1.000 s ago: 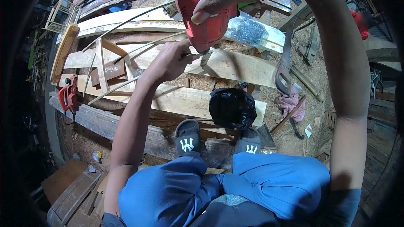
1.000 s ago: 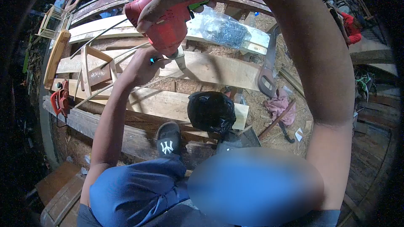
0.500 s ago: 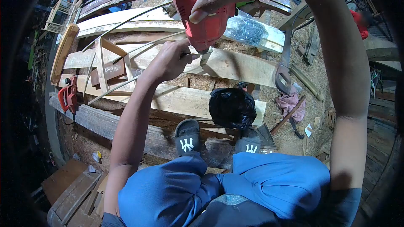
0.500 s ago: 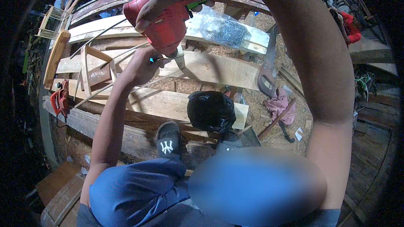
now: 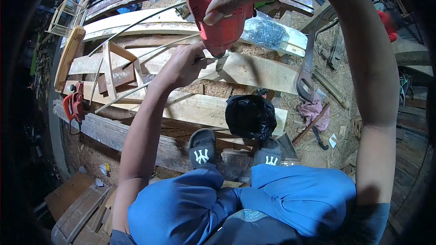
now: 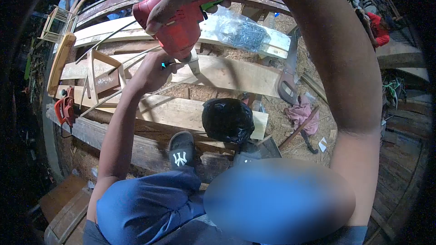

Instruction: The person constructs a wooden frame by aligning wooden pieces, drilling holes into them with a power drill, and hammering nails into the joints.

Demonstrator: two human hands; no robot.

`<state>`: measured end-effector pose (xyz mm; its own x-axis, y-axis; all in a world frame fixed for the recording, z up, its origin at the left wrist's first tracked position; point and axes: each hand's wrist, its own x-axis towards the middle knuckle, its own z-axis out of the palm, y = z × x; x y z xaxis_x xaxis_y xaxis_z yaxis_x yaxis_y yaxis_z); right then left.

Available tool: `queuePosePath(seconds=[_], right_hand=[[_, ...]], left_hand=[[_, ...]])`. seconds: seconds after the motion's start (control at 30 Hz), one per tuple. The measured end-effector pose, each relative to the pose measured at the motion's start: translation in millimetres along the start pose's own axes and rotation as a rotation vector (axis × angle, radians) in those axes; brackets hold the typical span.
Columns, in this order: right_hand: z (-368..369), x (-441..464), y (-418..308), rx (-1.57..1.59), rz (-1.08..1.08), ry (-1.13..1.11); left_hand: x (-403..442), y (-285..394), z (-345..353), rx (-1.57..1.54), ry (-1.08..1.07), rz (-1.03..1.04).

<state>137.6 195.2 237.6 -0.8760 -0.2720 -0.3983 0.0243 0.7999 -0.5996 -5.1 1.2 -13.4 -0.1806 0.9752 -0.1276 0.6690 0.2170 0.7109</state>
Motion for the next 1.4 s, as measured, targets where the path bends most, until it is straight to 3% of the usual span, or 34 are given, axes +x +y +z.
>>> queuePosePath(seconds=[0.1,0.17,0.27,0.57,0.7,0.8,0.9,0.97,1.1,1.2,1.27,1.4], right_hand=[[6.2,-2.0,1.8,-0.003,0.007,0.020],[19.4,-6.9,1.9,-0.178,-0.065,0.169],[2.0,0.4,3.1,-0.001,0.030,0.023],[-2.6,-1.5,-2.6,0.005,0.046,-0.012],[1.0,-0.3,0.6,-0.013,0.064,0.013],[7.7,-1.7,1.5,0.007,0.036,0.039],[16.7,-4.6,-2.6,-0.206,0.017,0.168],[2.0,-0.2,2.3,-0.008,0.045,0.030],[16.2,-2.1,-0.3,-0.171,0.020,0.156],[8.2,0.8,4.8,0.071,0.017,0.009],[24.9,-5.3,-7.6,-0.174,0.041,0.183],[16.9,-2.4,-2.2,-0.156,0.050,0.173]], left_hand=[[-1.4,0.9,-0.1,-0.019,0.014,0.029],[-2.0,6.9,-2.6,0.041,0.010,-0.008],[-3.5,12.2,-5.4,0.071,0.005,-0.009],[-1.2,0.3,0.7,-0.022,0.013,0.012],[-1.7,-0.2,0.9,-0.050,0.039,0.069],[-2.8,12.3,-5.4,-0.012,-0.042,-0.078],[-2.2,9.8,-3.0,-0.028,-0.027,-0.074],[-0.9,-0.7,1.3,-0.039,0.004,-0.008],[-1.1,0.5,-0.5,0.024,0.009,0.016],[-1.9,1.0,-0.3,-0.016,0.017,0.020],[-2.2,2.0,-2.0,0.013,0.005,0.013],[-1.2,2.6,-1.7,0.004,-0.001,0.004]])
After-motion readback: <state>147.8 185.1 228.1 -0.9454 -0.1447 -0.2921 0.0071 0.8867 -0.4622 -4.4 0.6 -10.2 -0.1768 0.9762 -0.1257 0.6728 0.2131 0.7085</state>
